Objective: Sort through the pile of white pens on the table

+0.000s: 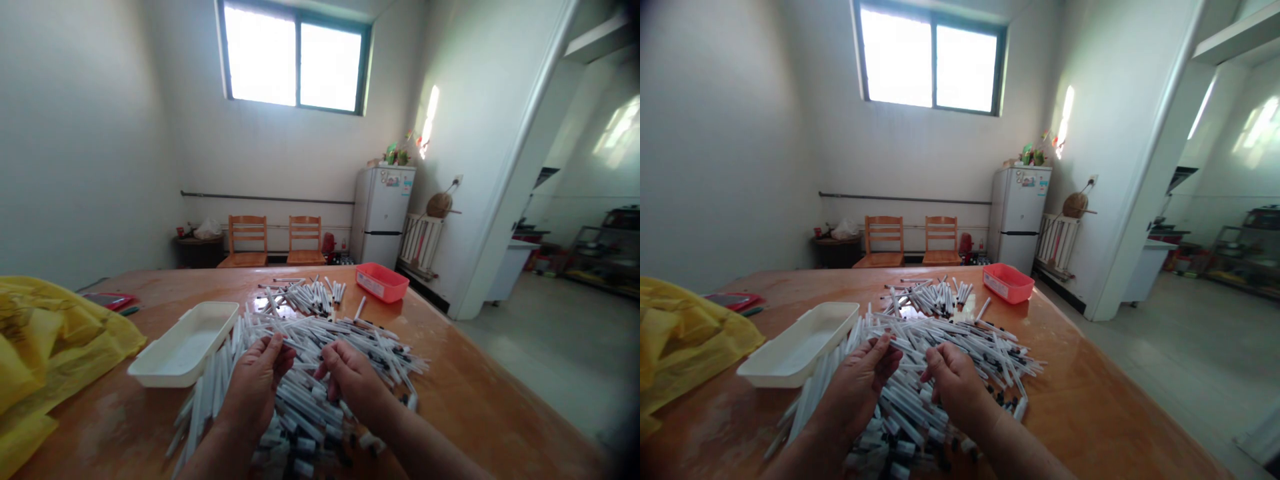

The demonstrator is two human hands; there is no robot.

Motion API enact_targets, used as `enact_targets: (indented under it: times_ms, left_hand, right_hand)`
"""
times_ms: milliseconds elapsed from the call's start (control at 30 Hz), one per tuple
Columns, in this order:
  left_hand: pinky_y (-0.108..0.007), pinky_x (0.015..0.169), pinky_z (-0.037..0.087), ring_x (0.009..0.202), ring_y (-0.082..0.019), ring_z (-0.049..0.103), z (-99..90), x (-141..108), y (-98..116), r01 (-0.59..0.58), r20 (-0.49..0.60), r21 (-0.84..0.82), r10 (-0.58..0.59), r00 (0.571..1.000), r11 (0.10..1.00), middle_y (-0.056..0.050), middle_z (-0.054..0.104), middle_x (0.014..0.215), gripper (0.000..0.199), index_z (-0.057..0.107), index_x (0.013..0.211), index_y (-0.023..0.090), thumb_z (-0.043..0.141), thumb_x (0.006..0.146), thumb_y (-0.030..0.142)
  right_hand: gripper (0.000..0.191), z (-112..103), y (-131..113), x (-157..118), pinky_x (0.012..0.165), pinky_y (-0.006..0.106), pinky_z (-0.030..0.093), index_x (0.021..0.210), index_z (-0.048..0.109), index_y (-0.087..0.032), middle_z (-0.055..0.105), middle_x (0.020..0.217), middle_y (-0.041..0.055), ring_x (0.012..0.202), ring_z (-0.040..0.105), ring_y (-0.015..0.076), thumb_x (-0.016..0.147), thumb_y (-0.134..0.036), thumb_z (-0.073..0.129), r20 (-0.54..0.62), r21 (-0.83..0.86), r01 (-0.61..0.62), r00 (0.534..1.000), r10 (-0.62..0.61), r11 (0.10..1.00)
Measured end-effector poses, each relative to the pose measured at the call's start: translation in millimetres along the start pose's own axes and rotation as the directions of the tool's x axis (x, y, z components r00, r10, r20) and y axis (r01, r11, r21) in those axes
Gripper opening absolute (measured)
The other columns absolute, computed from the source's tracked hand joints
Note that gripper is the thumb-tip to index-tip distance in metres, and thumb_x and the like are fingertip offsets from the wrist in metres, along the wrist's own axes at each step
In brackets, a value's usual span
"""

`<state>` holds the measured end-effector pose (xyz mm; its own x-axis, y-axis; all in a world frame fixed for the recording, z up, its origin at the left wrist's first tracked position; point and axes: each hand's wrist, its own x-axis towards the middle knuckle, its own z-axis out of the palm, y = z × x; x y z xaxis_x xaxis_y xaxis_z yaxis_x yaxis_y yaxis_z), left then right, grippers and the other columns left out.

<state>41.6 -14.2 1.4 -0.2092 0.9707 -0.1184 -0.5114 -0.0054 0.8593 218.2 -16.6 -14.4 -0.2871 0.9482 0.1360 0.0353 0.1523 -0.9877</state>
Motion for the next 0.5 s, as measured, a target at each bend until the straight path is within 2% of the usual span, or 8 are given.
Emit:
enact_targets:
  times_ms: [67, 233, 400, 500]
  left_hand:
    - [-0.021, 0.066, 0.057, 0.069, -0.011, 0.067, -0.3, 0.1, -0.5, -0.004, 0.004, 0.005, 0.004, 1.000, 1.000, -0.002, 0.066, 0.079, 0.008, 0.065, 0.088, 0.015, 0.069, 0.086, 0.020]
    - [-0.022, 0.066, 0.058, 0.068, -0.011, 0.067, -0.5, 0.6, 0.1, -0.006, -0.016, -0.009, 0.006, 1.000, 1.000, -0.002, 0.066, 0.079, 0.006, 0.064, 0.087, 0.015, 0.069, 0.086, 0.018]
    - [-0.021, 0.064, 0.057, 0.067, -0.011, 0.067, 1.0, -1.6, 1.2, -0.005, -0.013, 0.009, 0.005, 1.000, 1.000, -0.003, 0.067, 0.077, 0.009, 0.065, 0.086, 0.015, 0.072, 0.084, 0.020]
    - [-0.021, 0.063, 0.056, 0.066, -0.011, 0.067, 1.7, -2.6, 1.2, 0.002, -0.029, 0.009, -0.002, 1.000, 1.000, -0.003, 0.068, 0.075, 0.011, 0.065, 0.086, 0.015, 0.074, 0.083, 0.021]
  right_hand:
    - [0.049, 0.2, 0.9, 0.2, 0.042, 0.020, 0.032, 0.087, 0.056, -0.016, 0.067, 0.072, 0.0028, 0.042, 0.047, 0.0075, 0.098, -0.059, 0.039, 0.041, -0.010, -0.029, 0.999, 0.029, 1.000]
    - [0.034, 0.9, 0.9, -0.9, 0.049, 0.021, 0.040, 0.090, 0.055, -0.017, 0.066, 0.077, 0.0000, 0.051, 0.052, 0.0088, 0.088, -0.051, 0.062, -0.030, -0.062, 0.027, 0.999, -0.029, 0.998]
    - [0.042, 0.0, 0.8, -1.0, 0.045, 0.021, 0.035, 0.084, 0.055, -0.017, 0.066, 0.074, 0.0020, 0.046, 0.049, 0.0085, 0.096, -0.055, 0.045, 0.043, -0.064, -0.020, 0.999, 0.023, 0.998]
    - [0.028, -1.1, 1.7, -1.4, 0.051, 0.022, 0.039, 0.084, 0.057, -0.017, 0.060, 0.070, -0.0012, 0.054, 0.051, 0.0103, 0.093, -0.043, 0.056, -0.006, -0.146, 0.053, 0.998, -0.055, 0.988]
